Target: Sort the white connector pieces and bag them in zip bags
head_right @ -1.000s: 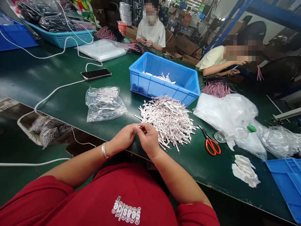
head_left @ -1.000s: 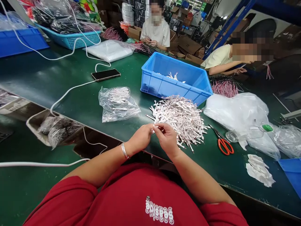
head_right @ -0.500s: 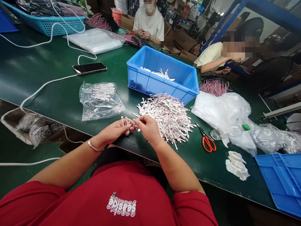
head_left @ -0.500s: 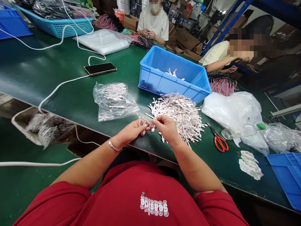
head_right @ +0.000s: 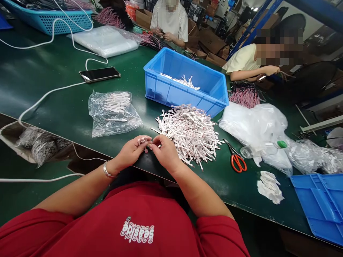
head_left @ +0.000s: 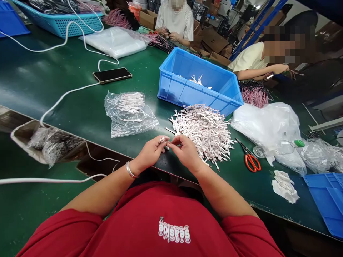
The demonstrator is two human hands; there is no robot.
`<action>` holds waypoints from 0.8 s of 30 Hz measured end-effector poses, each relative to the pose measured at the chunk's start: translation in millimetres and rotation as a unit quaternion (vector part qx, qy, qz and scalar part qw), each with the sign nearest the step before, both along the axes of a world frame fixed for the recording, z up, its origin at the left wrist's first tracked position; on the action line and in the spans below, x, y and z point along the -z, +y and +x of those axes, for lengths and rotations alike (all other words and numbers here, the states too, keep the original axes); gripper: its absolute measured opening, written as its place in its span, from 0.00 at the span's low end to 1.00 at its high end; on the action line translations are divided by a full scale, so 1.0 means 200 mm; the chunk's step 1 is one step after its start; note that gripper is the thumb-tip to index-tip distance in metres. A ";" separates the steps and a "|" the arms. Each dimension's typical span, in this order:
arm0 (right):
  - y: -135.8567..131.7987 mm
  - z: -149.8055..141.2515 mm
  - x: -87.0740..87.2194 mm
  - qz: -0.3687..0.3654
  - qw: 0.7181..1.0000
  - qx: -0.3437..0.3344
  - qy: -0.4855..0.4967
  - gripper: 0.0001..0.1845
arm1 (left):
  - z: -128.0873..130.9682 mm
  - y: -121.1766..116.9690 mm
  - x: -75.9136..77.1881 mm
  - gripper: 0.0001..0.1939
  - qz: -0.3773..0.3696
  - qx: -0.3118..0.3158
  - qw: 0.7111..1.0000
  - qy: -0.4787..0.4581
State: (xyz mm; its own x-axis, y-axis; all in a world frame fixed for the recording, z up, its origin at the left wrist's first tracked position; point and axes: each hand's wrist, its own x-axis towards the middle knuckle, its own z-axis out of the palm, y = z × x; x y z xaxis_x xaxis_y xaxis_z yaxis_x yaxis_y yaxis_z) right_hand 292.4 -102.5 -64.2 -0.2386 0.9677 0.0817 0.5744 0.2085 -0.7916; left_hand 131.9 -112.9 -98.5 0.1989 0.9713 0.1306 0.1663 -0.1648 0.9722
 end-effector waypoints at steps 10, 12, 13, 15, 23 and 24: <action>-0.05 -0.28 0.06 -0.218 0.846 0.109 0.475 0.18 | 0.14 -0.01 -0.04 0.12 0.063 -0.242 0.959 -0.129; -0.04 -0.32 0.06 -0.221 0.820 0.120 0.514 0.14 | 0.15 -0.01 -0.03 0.13 0.059 -0.245 0.959 -0.132; -0.04 -0.33 0.07 -0.219 0.816 0.122 0.521 0.12 | 0.16 -0.02 -0.03 0.14 0.053 -0.239 0.960 -0.137; -0.04 -0.33 0.08 -0.215 0.828 0.103 0.507 0.15 | 0.16 -0.02 -0.03 0.12 0.046 -0.230 0.962 -0.144; -0.08 -0.21 0.08 0.049 0.997 -0.049 0.036 0.31 | 0.15 0.00 0.01 0.15 0.001 -0.206 0.940 -0.273; -0.07 -0.20 0.08 0.076 0.994 -0.079 0.000 0.30 | 0.15 0.00 0.01 0.14 -0.005 -0.198 0.934 -0.299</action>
